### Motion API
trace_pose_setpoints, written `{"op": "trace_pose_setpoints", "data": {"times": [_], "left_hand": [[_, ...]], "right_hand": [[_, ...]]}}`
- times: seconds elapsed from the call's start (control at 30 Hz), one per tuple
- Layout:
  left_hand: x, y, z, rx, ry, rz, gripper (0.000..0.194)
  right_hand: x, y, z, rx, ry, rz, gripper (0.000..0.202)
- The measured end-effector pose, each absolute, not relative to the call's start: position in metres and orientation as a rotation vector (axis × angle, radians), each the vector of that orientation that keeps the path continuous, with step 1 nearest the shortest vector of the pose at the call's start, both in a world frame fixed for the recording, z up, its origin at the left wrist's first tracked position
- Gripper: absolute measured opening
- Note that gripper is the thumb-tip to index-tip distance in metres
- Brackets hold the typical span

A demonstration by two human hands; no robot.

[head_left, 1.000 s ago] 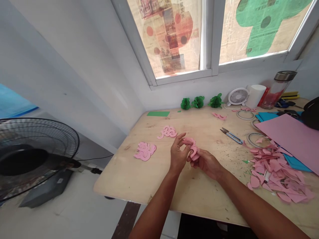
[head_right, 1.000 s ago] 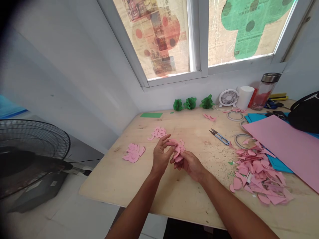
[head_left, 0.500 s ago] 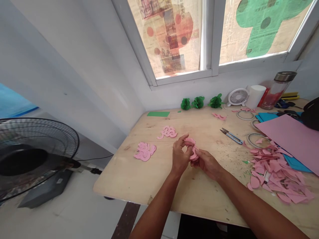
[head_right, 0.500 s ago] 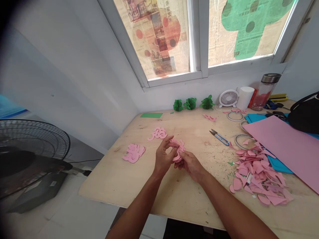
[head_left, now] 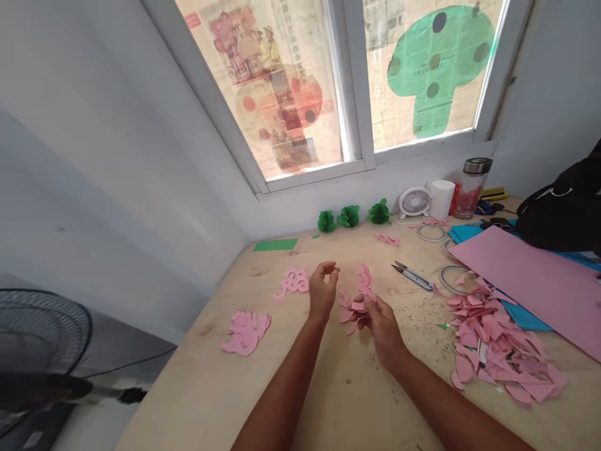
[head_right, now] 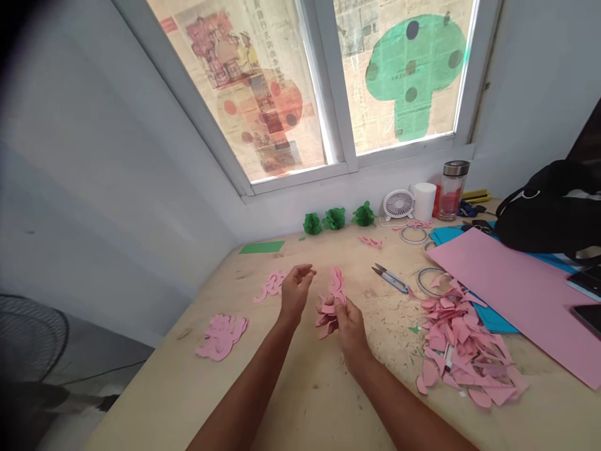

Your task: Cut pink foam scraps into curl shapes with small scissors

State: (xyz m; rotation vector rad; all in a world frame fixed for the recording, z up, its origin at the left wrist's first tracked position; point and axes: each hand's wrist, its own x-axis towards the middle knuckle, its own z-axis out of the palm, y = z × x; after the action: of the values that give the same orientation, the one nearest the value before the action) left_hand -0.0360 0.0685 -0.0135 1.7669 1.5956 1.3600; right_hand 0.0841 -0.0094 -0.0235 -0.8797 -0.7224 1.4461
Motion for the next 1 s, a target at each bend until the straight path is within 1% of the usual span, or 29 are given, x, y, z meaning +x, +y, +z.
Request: {"op": "trace_pose_setpoints", "data": {"times": [0.07, 0.13, 0.27, 0.37, 0.5, 0.6, 0.67, 0.73, 0.87, 0.93, 1.0], "left_hand": [[-0.026, 0.095, -0.017, 1.920, 1.590, 1.205, 0.018], [-0.012, 0.123, -0.018, 2.010, 1.570, 1.106, 0.018], [0.022, 0.173, -0.015, 2.157, 1.531, 0.908, 0.030], [0.050, 0.203, -0.015, 2.221, 1.509, 0.759, 0.038], [0.081, 0.224, -0.023, 2.242, 1.486, 0.627, 0.042], [0.094, 0.229, -0.029, 2.233, 1.465, 0.612, 0.034], [0.095, 0.228, -0.031, 2.209, 1.465, 0.643, 0.025], [0.088, 0.223, -0.031, 2.170, 1.459, 0.699, 0.022], [0.054, 0.196, -0.026, 2.055, 1.393, 0.846, 0.030], [0.033, 0.172, -0.022, 1.988, 1.332, 0.908, 0.036], [0.012, 0.144, -0.018, 1.919, 1.285, 0.961, 0.038]], "right_hand": [[0.085, -0.008, -0.024, -0.895, -0.682, 1.411, 0.035], [0.085, -0.007, -0.026, -0.915, -0.646, 1.380, 0.035], [0.086, -0.002, -0.029, -0.959, -0.542, 1.328, 0.033], [0.086, 0.001, -0.028, -0.989, -0.475, 1.301, 0.036], [0.086, 0.003, -0.029, -1.024, -0.439, 1.271, 0.038], [0.085, 0.004, -0.033, -1.031, -0.411, 1.265, 0.039], [0.085, 0.005, -0.036, -1.034, -0.402, 1.266, 0.039], [0.086, 0.006, -0.038, -1.034, -0.402, 1.265, 0.038], [0.089, 0.008, -0.037, -1.014, -0.387, 1.247, 0.034], [0.092, 0.007, -0.035, -0.993, -0.368, 1.261, 0.031], [0.093, 0.006, -0.033, -0.961, -0.363, 1.291, 0.027]]}}
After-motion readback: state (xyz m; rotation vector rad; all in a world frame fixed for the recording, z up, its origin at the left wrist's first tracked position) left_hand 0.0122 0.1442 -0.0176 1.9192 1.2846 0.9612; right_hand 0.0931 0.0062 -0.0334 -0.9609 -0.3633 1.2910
